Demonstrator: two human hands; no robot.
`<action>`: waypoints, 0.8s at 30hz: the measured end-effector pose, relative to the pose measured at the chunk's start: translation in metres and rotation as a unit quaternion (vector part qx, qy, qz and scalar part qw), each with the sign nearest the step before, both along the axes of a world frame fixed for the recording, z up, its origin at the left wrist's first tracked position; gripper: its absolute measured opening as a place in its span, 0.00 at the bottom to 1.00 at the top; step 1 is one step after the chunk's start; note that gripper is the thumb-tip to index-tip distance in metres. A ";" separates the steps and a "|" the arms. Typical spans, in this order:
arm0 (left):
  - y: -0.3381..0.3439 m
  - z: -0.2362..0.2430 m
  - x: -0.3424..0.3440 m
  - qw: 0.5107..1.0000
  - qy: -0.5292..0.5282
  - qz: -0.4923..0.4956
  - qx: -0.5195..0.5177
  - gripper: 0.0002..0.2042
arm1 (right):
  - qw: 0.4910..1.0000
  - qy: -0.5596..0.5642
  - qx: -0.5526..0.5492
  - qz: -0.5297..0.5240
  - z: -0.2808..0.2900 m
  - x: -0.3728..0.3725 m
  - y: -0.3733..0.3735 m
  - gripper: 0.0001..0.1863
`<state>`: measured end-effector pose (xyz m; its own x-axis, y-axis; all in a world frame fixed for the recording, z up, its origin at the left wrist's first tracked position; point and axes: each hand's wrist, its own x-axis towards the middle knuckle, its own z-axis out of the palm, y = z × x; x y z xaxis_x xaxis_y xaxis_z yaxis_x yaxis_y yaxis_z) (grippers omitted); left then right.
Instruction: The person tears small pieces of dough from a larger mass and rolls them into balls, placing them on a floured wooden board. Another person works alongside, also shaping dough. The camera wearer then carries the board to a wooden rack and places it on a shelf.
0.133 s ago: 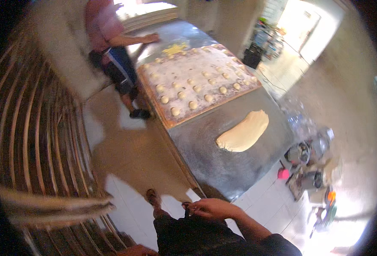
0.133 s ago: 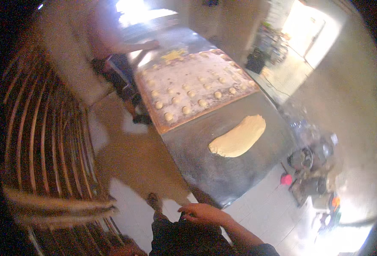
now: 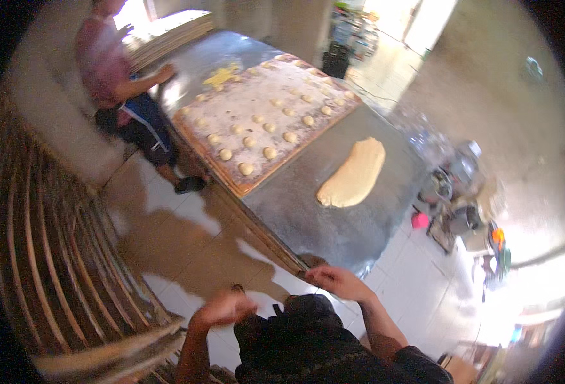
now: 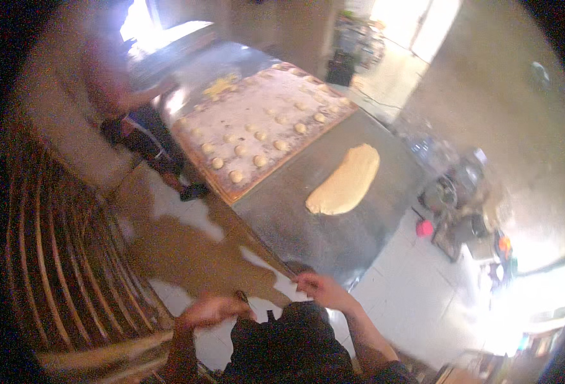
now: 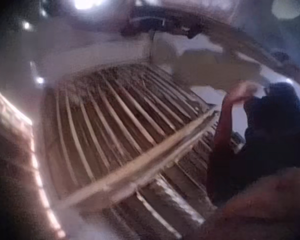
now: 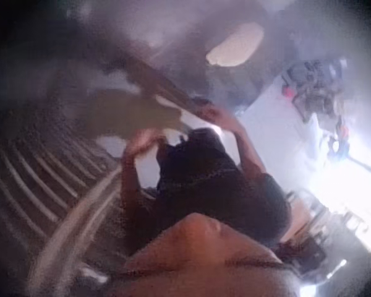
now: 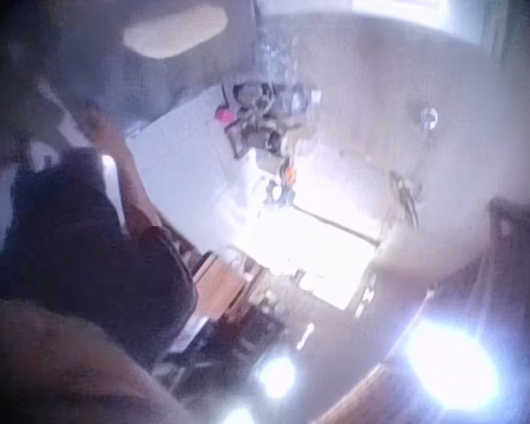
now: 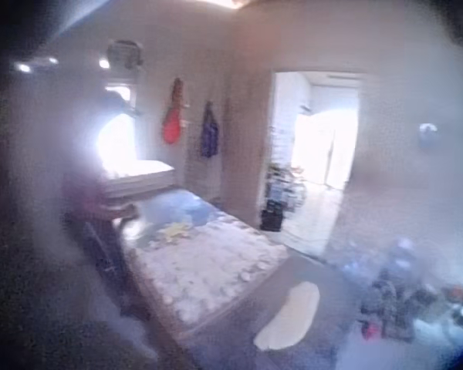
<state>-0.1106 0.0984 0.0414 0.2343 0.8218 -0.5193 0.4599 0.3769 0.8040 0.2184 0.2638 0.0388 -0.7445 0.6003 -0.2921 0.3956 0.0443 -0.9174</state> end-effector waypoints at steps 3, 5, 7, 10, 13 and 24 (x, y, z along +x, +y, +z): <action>0.150 0.011 0.049 0.964 0.090 0.016 0.251 0.18 | 0.887 0.155 -0.279 -0.333 0.003 -0.011 -0.019 0.17; 0.218 0.022 0.103 0.940 0.190 0.010 0.283 0.23 | 0.800 0.288 -0.340 -0.401 -0.001 -0.015 -0.020 0.19; 0.260 -0.011 0.133 0.906 0.270 0.012 0.326 0.22 | 0.738 0.361 -0.365 -0.437 -0.018 -0.026 -0.008 0.19; 0.303 -0.047 0.139 0.884 0.306 -0.068 0.348 0.21 | 0.687 0.392 -0.380 -0.480 -0.036 -0.039 0.022 0.21; 0.324 -0.040 0.121 0.877 0.290 -0.220 0.314 0.20 | 0.664 0.369 -0.395 -0.517 -0.016 -0.070 0.061 0.24; 0.302 0.060 0.112 0.774 0.095 -0.344 0.522 0.13 | 0.519 0.444 -0.308 -0.662 -0.015 -0.119 0.096 0.18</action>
